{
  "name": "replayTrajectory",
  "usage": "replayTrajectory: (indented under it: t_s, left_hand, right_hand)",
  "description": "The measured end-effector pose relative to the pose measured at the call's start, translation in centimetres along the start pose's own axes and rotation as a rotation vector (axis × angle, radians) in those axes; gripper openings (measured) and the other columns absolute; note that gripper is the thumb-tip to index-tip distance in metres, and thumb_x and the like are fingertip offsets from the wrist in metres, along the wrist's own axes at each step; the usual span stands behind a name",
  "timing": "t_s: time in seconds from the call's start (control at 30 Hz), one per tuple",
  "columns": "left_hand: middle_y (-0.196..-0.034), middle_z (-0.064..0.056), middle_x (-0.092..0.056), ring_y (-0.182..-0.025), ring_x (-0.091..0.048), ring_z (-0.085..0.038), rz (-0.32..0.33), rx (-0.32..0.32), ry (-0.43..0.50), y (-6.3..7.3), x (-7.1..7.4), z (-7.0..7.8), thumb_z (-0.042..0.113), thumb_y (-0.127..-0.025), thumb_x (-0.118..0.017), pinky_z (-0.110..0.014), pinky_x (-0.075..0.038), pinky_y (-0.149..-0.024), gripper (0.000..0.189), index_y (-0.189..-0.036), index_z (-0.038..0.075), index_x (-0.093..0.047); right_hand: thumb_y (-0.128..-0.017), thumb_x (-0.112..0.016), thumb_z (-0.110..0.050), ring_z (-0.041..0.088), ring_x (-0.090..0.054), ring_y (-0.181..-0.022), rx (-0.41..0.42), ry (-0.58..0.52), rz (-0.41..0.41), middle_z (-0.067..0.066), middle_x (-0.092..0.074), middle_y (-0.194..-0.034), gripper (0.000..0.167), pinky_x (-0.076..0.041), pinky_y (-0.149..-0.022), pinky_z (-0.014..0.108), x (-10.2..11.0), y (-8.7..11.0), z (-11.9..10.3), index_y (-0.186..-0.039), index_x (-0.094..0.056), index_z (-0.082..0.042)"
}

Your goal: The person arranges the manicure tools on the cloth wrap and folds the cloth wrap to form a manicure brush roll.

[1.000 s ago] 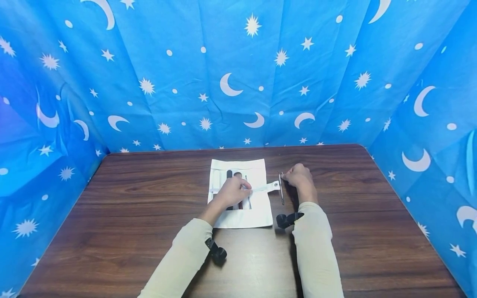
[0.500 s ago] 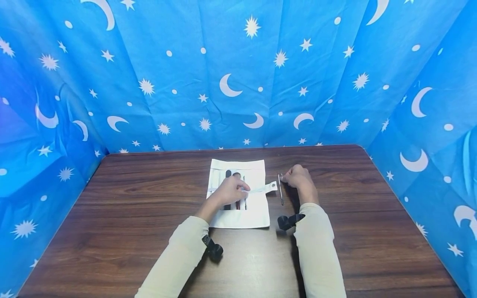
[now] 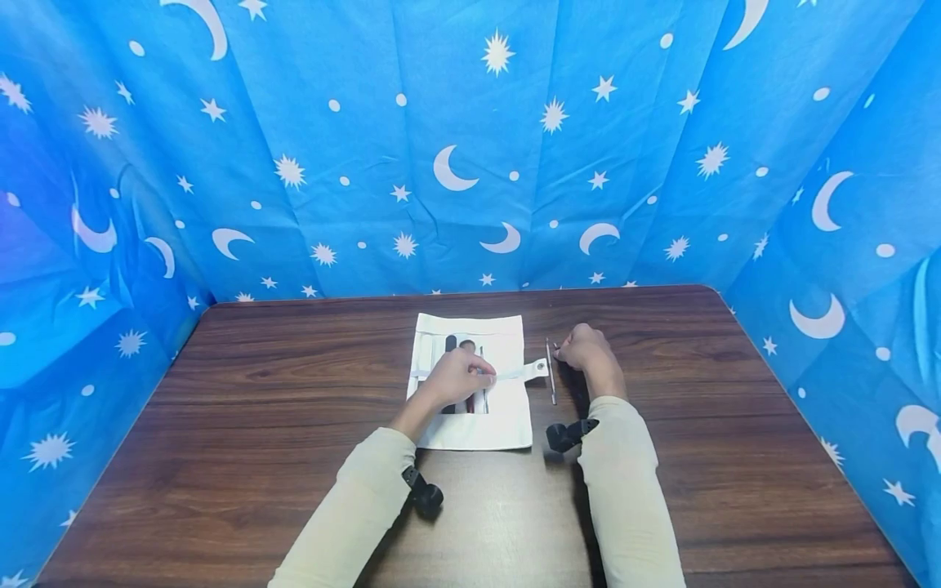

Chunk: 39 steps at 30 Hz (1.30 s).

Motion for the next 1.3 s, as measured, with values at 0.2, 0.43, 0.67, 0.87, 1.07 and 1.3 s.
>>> replayTrajectory:
  t_s: [0.2, 0.43, 0.67, 0.87, 1.07, 1.3]
  left_hand:
    - [-0.059, 0.008, -0.048, -0.057, -0.044, -0.009, 0.015, 0.004, 0.0, 0.2, 0.0, 0.2, 0.02, -0.094, -0.07, -0.023, -0.039, -0.062, 0.016, -0.103, 0.014, -0.081]
    - [-0.067, 0.006, -0.056, -0.066, -0.05, -0.01, 0.038, 0.02, -0.01, 0.1, 0.2, 0.2, 0.023, -0.094, -0.07, -0.025, -0.043, -0.07, 0.015, -0.101, 0.015, -0.081]
    - [-0.081, 0.002, -0.067, -0.075, -0.054, -0.011, 0.05, 0.004, -0.042, 0.0, 0.2, 0.4, 0.023, -0.094, -0.069, -0.029, -0.048, -0.079, 0.015, -0.101, 0.016, -0.081]
    - [-0.069, 0.006, -0.059, -0.07, -0.053, -0.011, 0.049, -0.011, -0.05, -0.1, 0.1, 0.4, 0.021, -0.094, -0.068, -0.027, -0.046, -0.074, 0.014, -0.098, 0.015, -0.081]
    - [-0.064, 0.009, -0.056, -0.069, -0.052, -0.01, 0.049, -0.011, -0.055, -0.1, 0.1, 0.3, 0.019, -0.093, -0.069, -0.026, -0.045, -0.073, 0.013, -0.094, 0.014, -0.08]
    - [-0.061, 0.009, -0.051, -0.064, -0.049, -0.01, 0.058, 0.01, -0.058, -0.2, 0.2, 0.0, 0.018, -0.09, -0.07, -0.023, -0.041, -0.066, 0.011, -0.091, 0.014, -0.08]
  right_hand:
    - [-0.094, -0.063, -0.012, 0.015, -0.053, -0.07, 0.038, -0.075, -0.031, -0.001, -0.056, -0.07, 0.018, -0.042, -0.063, 0.026, -0.3, 0.0, 0.2, -0.091, -0.068, 0.005]
    - [-0.096, -0.062, -0.01, 0.01, -0.05, -0.067, 0.035, -0.233, -0.021, -0.003, -0.052, -0.071, 0.019, -0.046, -0.062, 0.023, -0.1, -0.2, 0.8, -0.101, -0.066, 0.009]
    - [-0.101, -0.06, -0.014, 0.011, -0.057, -0.075, 0.099, -0.305, 0.158, 0.016, -0.067, -0.095, 0.029, -0.046, -0.066, 0.022, 1.6, -0.1, -0.3, -0.117, -0.065, 0.009]
    - [-0.101, -0.061, -0.015, -0.003, -0.058, -0.077, 0.218, -0.525, 0.309, 0.009, -0.069, -0.102, 0.03, -0.053, -0.073, 0.014, 3.3, 0.1, -2.7, -0.118, -0.066, 0.008]
    - [-0.1, -0.065, -0.017, -0.007, -0.059, -0.073, 0.228, -0.723, 0.365, -0.025, -0.06, -0.079, 0.031, -0.053, -0.074, 0.012, 3.3, 0.1, -4.7, -0.119, -0.067, 0.008]
    - [-0.101, -0.062, -0.018, -0.003, -0.061, -0.076, 0.232, -0.718, 0.292, -0.007, -0.067, -0.091, 0.031, -0.055, -0.075, 0.012, 1.1, -0.5, -6.8, -0.12, -0.068, 0.006]
Point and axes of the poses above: each hand's wrist, its own y-axis away from the middle knuckle, its own x-axis out of the back of the hand, z = x × y, the point moved 9 cm from there along -y, towards the middle knuckle
